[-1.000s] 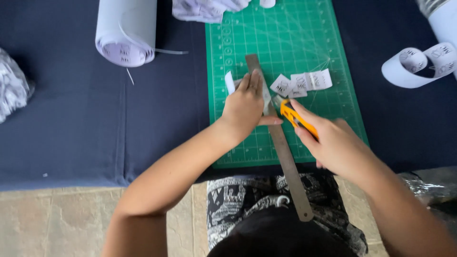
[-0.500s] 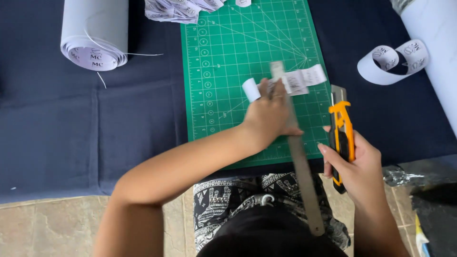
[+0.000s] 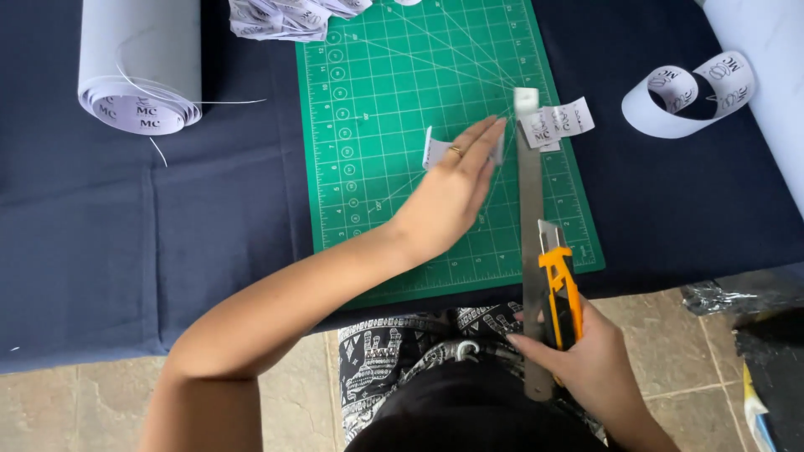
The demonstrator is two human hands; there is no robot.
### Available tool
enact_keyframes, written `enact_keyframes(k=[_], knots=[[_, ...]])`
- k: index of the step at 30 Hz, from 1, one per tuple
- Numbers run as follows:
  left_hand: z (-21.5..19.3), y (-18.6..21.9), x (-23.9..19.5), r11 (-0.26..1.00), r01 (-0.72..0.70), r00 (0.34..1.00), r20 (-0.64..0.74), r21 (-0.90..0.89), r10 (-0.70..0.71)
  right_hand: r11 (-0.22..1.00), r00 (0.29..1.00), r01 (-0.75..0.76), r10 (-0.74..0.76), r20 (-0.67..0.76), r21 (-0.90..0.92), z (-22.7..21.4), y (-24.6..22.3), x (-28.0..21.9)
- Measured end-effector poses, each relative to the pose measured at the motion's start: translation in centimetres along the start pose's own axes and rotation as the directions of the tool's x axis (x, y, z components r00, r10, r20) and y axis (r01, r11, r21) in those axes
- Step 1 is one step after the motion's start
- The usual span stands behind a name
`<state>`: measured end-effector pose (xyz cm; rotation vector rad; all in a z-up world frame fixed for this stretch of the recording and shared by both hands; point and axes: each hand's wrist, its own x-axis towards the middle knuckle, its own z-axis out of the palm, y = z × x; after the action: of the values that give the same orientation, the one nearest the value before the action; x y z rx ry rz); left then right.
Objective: Cutting individual labels from a printed strip using a utility knife and a metal ruler on a cutting mat.
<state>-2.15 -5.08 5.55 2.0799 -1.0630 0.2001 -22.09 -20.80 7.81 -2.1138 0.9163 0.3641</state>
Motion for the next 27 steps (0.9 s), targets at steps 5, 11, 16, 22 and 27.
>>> enact_keyframes(k=[5,11,16,22,27], knots=[[-3.1,0.3,-0.6,0.952,-0.263,0.963,-0.023,0.158,0.270,0.984,0.989,0.143,-0.147,0.030,0.110,0.2,0.2,0.0],[-2.6,-4.1,-2.3,0.741,-0.333,0.931,0.077,0.583,0.357,0.973,0.998,0.064,-0.069,0.014,0.222,0.2,0.5,-0.3],[-1.9,-4.3,-2.7,0.742,-0.350,0.936,0.182,0.571,0.301,0.964,0.972,0.222,-0.208,-0.109,0.145,1.0,2.4,-0.8],[-2.3,-4.7,-2.8,0.721,-0.388,0.921,0.254,0.573,0.294,0.858,0.869,0.467,-0.490,-0.068,-0.214,3.1,4.8,0.6],[-3.9,-4.1,-2.8,0.751,-0.330,0.944,0.223,0.572,0.245,0.852,0.892,0.448,-0.446,0.070,-0.272,3.8,3.6,1.4]])
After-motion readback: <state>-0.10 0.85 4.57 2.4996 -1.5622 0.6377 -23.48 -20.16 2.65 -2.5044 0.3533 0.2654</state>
